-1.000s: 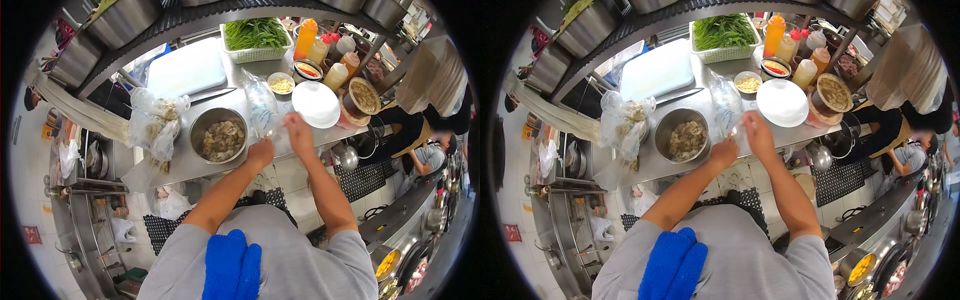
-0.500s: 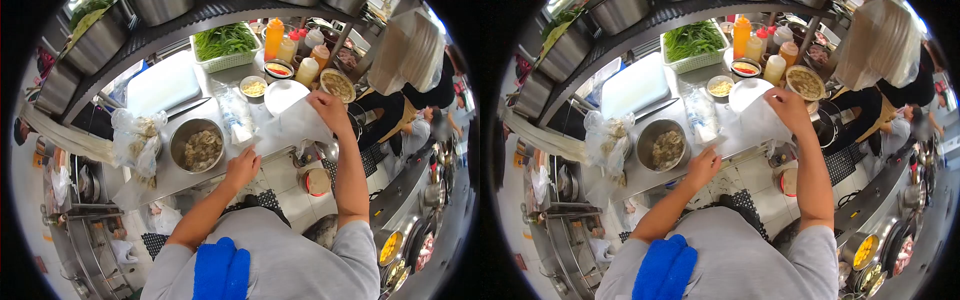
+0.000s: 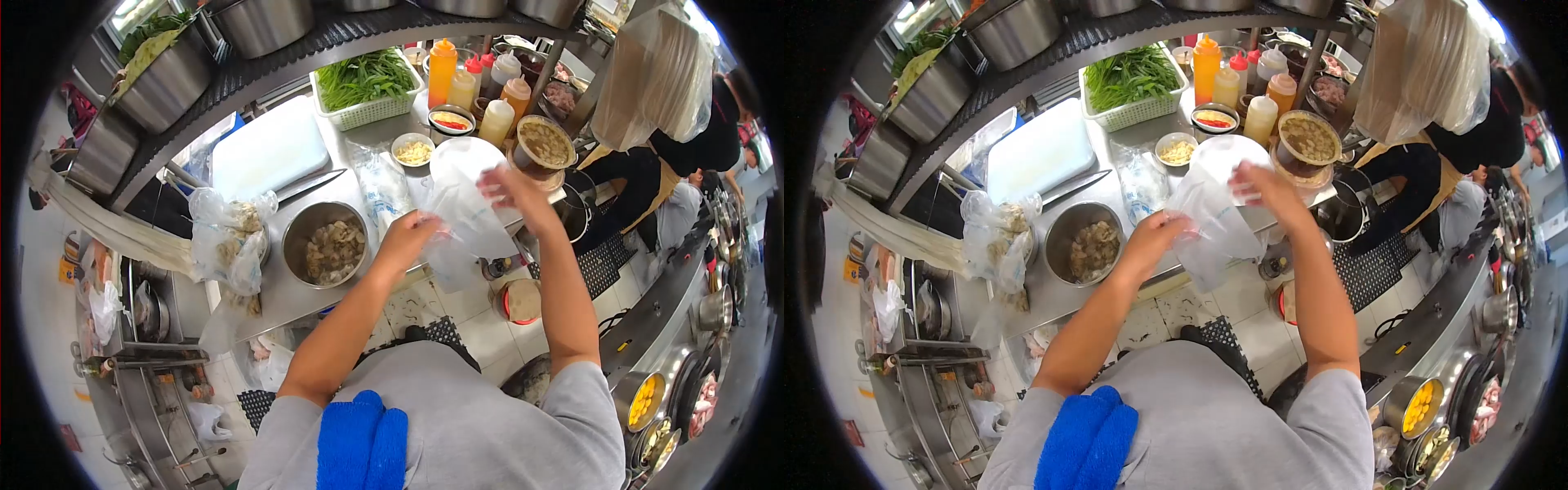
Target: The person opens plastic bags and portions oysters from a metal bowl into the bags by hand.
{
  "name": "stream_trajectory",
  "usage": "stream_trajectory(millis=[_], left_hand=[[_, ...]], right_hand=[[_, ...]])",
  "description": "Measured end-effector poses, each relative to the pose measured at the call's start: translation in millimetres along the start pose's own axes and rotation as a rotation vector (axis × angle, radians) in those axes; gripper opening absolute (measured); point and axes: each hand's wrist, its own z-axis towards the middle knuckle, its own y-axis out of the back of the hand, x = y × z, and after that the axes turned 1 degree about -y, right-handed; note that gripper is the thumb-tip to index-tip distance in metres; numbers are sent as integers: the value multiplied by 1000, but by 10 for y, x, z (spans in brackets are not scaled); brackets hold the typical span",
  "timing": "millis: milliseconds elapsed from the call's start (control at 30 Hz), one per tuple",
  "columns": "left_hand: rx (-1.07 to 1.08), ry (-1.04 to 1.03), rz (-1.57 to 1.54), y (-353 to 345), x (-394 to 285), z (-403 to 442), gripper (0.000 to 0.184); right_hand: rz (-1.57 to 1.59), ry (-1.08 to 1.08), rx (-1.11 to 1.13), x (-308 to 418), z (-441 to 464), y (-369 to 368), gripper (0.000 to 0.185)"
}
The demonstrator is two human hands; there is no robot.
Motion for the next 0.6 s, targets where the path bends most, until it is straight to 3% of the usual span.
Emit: stream_trajectory(millis=[133,300,367,533,600], left_hand=[[-91,42,56,49,42,-46,25],[-102,27,75,93,312,13,24],[-99,-5,126,95,391,11,24],[-98,-11,250,103,453,-16,25],[-106,28,147,94,461,-46,26]], right_hand=[[-199,-215,287,-395,-147,64,49],[146,-164,195,-390,-268,-25,43],[-80,-54,246,-353,-287,-50,31],[-219,-71,230,-468,-270,-33,21],[-287,-68,203,-525,-255,-40,20]])
